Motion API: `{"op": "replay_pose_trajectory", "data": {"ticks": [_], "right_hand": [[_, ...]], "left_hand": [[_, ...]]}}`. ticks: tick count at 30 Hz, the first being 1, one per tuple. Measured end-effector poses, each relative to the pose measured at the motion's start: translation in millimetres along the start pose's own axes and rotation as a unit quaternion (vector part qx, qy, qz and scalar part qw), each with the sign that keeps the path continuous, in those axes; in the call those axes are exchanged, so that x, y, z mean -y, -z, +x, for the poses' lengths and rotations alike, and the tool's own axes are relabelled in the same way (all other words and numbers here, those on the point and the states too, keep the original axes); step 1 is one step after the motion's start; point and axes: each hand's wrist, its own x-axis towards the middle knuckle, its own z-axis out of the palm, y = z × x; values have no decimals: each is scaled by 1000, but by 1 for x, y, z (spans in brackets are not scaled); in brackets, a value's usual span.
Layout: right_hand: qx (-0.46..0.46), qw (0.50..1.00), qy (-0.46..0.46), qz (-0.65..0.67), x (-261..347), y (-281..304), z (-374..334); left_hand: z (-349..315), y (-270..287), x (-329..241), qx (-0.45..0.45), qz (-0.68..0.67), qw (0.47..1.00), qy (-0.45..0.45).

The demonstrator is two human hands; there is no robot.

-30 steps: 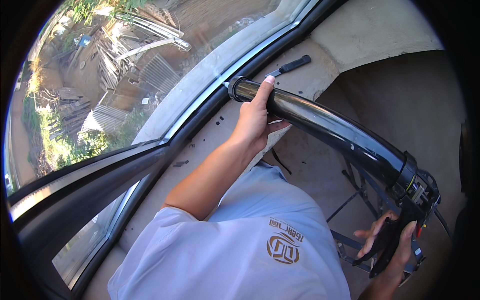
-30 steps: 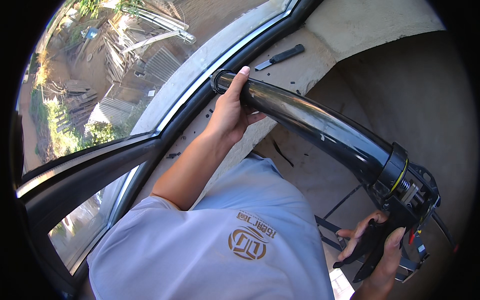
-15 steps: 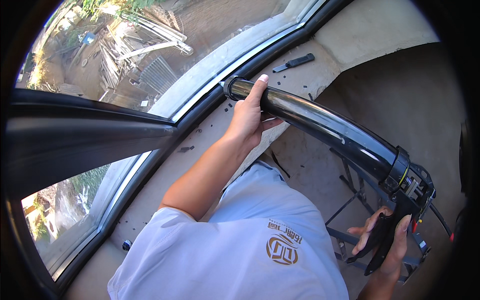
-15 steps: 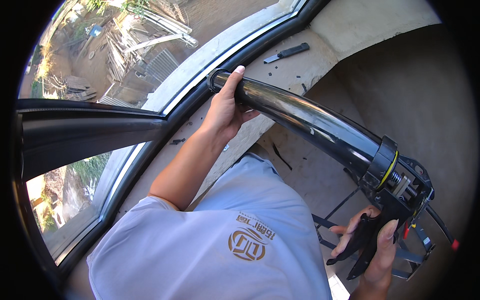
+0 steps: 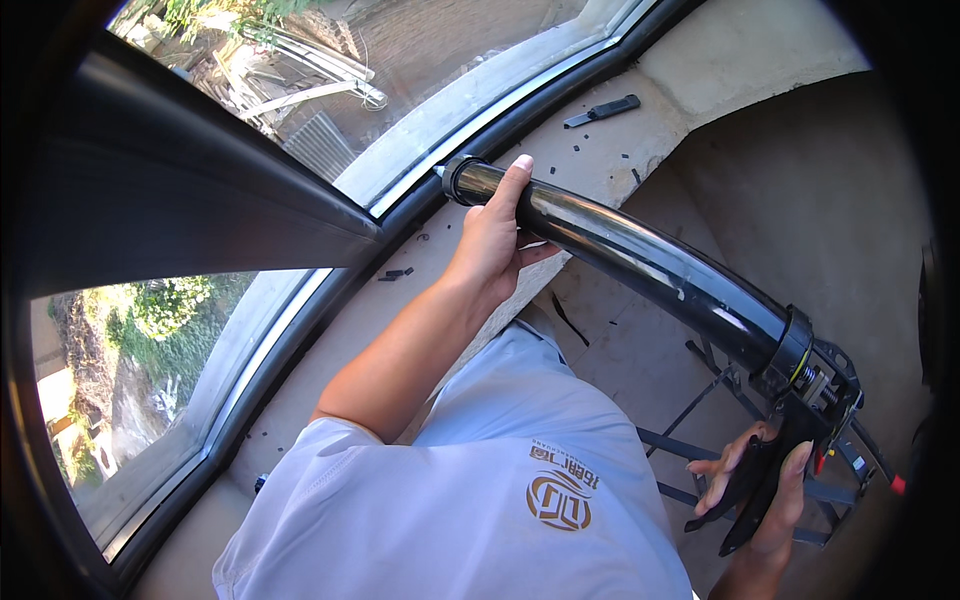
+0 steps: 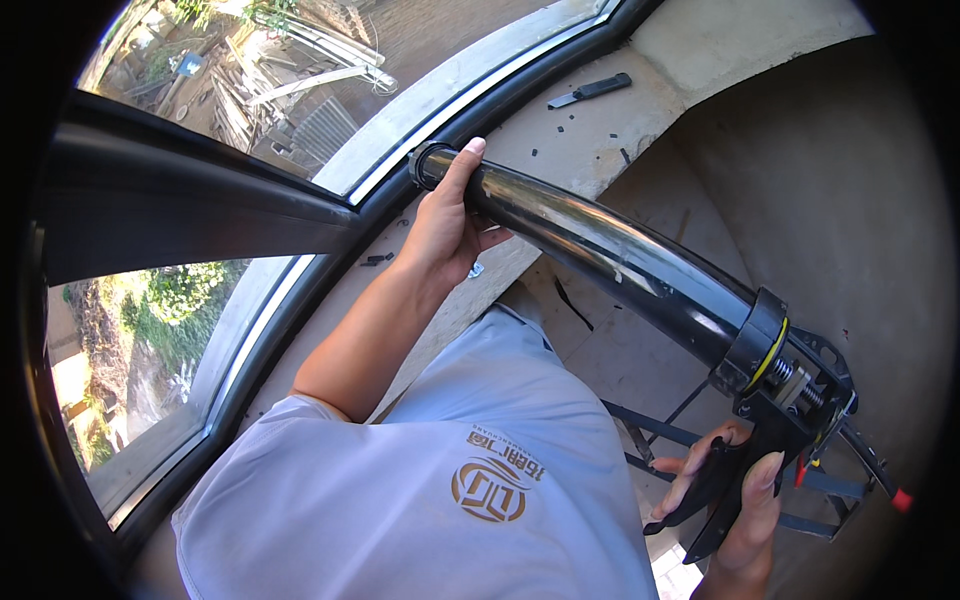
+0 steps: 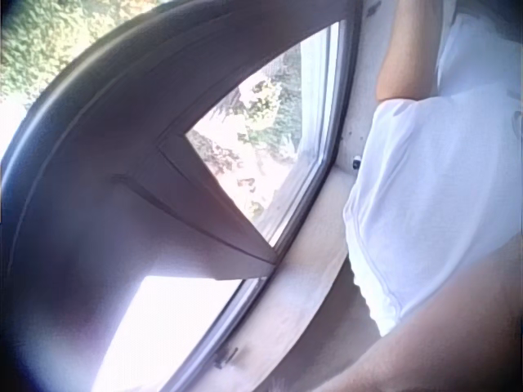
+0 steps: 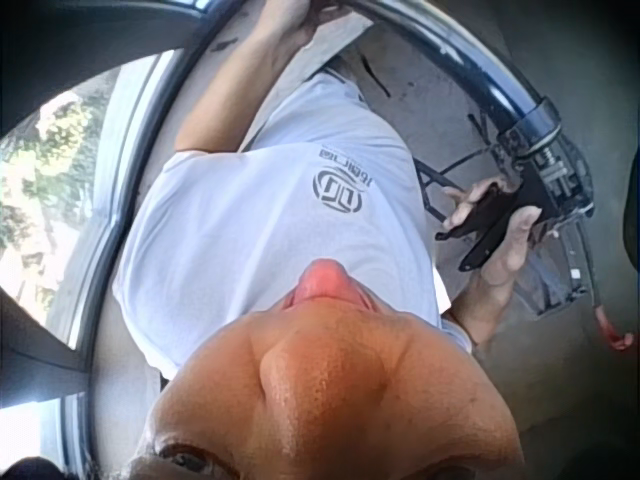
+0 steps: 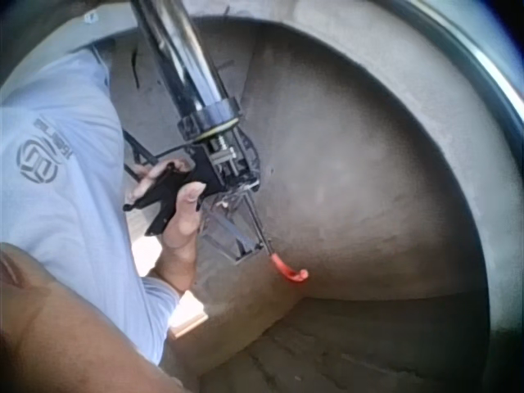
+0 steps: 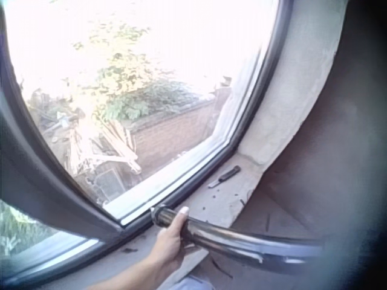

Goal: The person uses a caulking gun to apply sealant along the interior edges of a window frame. They pause to wipe the nozzle with a cloth, then continue applying sealant along the top and side edges. Finally, they use a utility knife to trim excess sealant from the window sill.

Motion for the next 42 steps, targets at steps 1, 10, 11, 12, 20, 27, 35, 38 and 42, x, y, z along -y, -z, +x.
{"op": "replay_pose_trajectory", "data": {"ticks": [1, 10, 11, 12, 20, 27, 35, 38, 42], "right_hand": [[-5, 1000, -4, 2, -1, -1, -3], [38, 999, -5, -17, -2, -9, -14], [14, 1000, 1, -27, -3, -12, -15], [-10, 999, 6, -36, -5, -16, -16], [-28, 999, -7, -41, -12, -7, -16], [134, 980, 41, 142, -10, 101, -1], [-199, 970, 129, 46, -29, 264, 21], [-363, 878, 211, -229, -46, 289, 41], [126, 978, 90, 139, -42, 276, 61]], "left_hand": [[-2, 2, 0, 1, 1, 1000, 1], [-14, 15, 1, -5, -10, 1000, -7], [-16, 17, 1, -5, -10, 1000, -9], [-18, 18, 1, -6, -8, 1000, -9], [-29, 30, 7, -31, -4, 999, -6], [-52, -10, 41, -26, -95, 994, 39], [-36, -81, 53, 79, -146, 984, 71], [-16, -97, 62, 75, -157, 980, 92], [-5, -111, 75, 48, -165, 979, 106]]}}
